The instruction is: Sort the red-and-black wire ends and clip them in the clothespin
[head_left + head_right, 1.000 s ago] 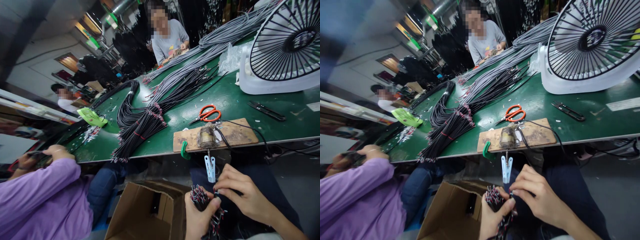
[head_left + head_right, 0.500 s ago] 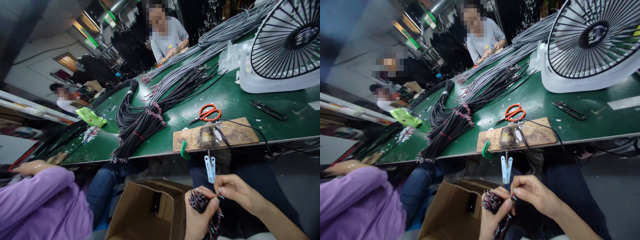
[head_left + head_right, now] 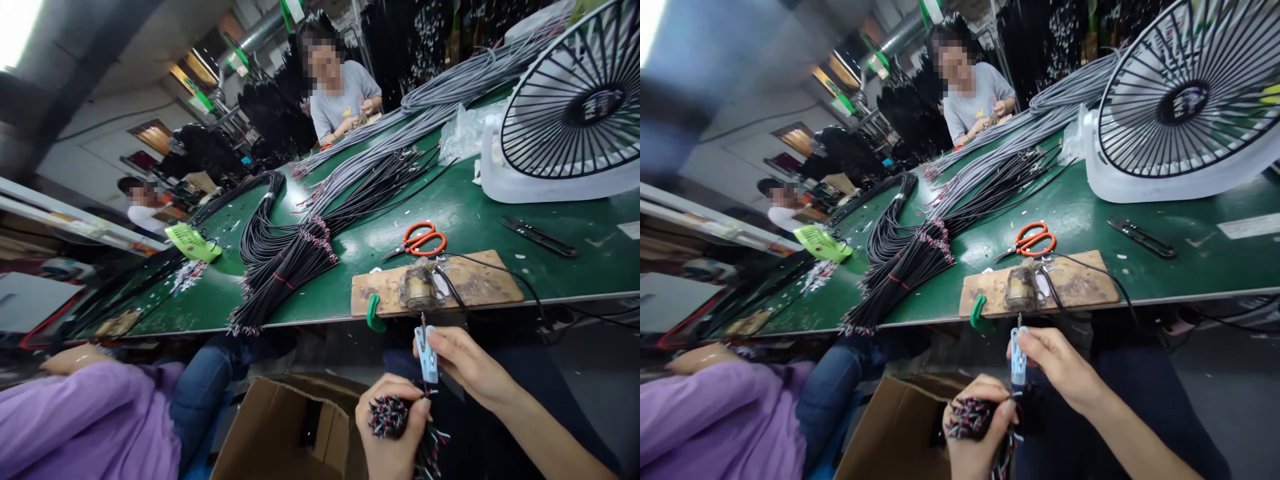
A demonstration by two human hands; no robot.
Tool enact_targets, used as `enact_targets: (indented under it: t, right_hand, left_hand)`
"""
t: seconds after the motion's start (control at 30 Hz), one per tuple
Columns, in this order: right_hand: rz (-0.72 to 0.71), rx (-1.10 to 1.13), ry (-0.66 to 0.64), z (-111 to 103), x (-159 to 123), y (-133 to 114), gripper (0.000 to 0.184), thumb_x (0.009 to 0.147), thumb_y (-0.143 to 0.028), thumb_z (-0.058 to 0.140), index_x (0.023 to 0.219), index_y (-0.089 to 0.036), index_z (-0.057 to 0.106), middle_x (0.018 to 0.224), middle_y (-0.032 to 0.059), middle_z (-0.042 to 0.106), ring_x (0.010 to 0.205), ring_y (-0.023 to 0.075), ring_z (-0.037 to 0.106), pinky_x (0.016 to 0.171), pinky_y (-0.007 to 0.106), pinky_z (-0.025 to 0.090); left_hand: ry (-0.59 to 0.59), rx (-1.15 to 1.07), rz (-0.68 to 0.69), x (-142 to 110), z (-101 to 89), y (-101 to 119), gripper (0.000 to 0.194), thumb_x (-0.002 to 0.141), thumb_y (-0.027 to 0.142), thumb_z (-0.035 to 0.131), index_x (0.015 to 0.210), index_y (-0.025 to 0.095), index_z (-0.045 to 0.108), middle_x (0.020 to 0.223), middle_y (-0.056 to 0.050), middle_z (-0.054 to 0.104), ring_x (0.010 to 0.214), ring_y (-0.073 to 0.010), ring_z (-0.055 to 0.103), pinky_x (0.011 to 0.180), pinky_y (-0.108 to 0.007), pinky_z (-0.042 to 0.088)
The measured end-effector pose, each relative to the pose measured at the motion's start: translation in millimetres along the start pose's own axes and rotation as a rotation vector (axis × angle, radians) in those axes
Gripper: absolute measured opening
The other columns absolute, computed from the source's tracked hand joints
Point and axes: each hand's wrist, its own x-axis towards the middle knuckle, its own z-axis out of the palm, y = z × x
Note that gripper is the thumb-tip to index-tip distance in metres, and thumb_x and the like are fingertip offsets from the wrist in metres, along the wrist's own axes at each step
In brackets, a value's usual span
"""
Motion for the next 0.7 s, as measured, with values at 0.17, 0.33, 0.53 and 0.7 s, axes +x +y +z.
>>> enact_targets:
  t: [0.17, 0.33, 0.53, 0.7]
  right_hand:
    - [0.026, 0.207, -0.021, 0, -2, 9, 0.050, 0.082, -0.060, 0.069, 0.072, -0.012, 0.069, 0.065, 0.0003, 0.055, 0.060, 0.0112, 0.045, 0.057, 0.024, 0.038]
    - [0.072, 0.335, -0.060, -6, -3, 20, 0.051, 0.086, -0.064, 0.061, 0.084, -0.014, 0.073, 0.076, 0.0038, 0.061, 0.067, 0.0144, 0.052, 0.065, 0.028, 0.045]
    - [-0.094, 0.033, 0.056, -30, -22, 35, 0.037, 0.089, -0.050, 0.066, 0.076, -0.015, 0.069, 0.068, 0.0007, 0.056, 0.065, 0.0141, 0.050, 0.062, 0.026, 0.042]
    - [-0.332, -0.172, 0.010, -28, -44, 36, 0.016, 0.080, -0.031, 0.081, 0.089, -0.019, 0.075, 0.069, 0.0015, 0.064, 0.063, 0.0155, 0.058, 0.059, 0.027, 0.047]
  left_hand:
    - [-0.009, -0.006, -0.063, 4, 6.2, -2, 0.010, 0.068, 0.014, 0.079, 0.062, 0.022, 0.076, 0.059, -0.001, 0.069, 0.053, -0.0172, 0.063, 0.058, -0.026, 0.049]
    - [-0.001, -0.031, -0.124, 1, 8.4, -6, 0.008, 0.068, 0.020, 0.080, 0.062, 0.020, 0.075, 0.059, -0.002, 0.068, 0.055, -0.0182, 0.064, 0.058, -0.026, 0.049]
    - [0.000, -0.011, -0.121, -1, 6.9, -3, 0.010, 0.068, 0.023, 0.082, 0.061, 0.020, 0.075, 0.058, -0.003, 0.068, 0.054, -0.0192, 0.064, 0.056, -0.028, 0.050]
    - [-0.071, 0.076, -0.170, -10, -1.0, -5, 0.020, 0.069, 0.033, 0.083, 0.059, 0.018, 0.074, 0.057, -0.004, 0.067, 0.055, -0.0189, 0.062, 0.055, -0.027, 0.048]
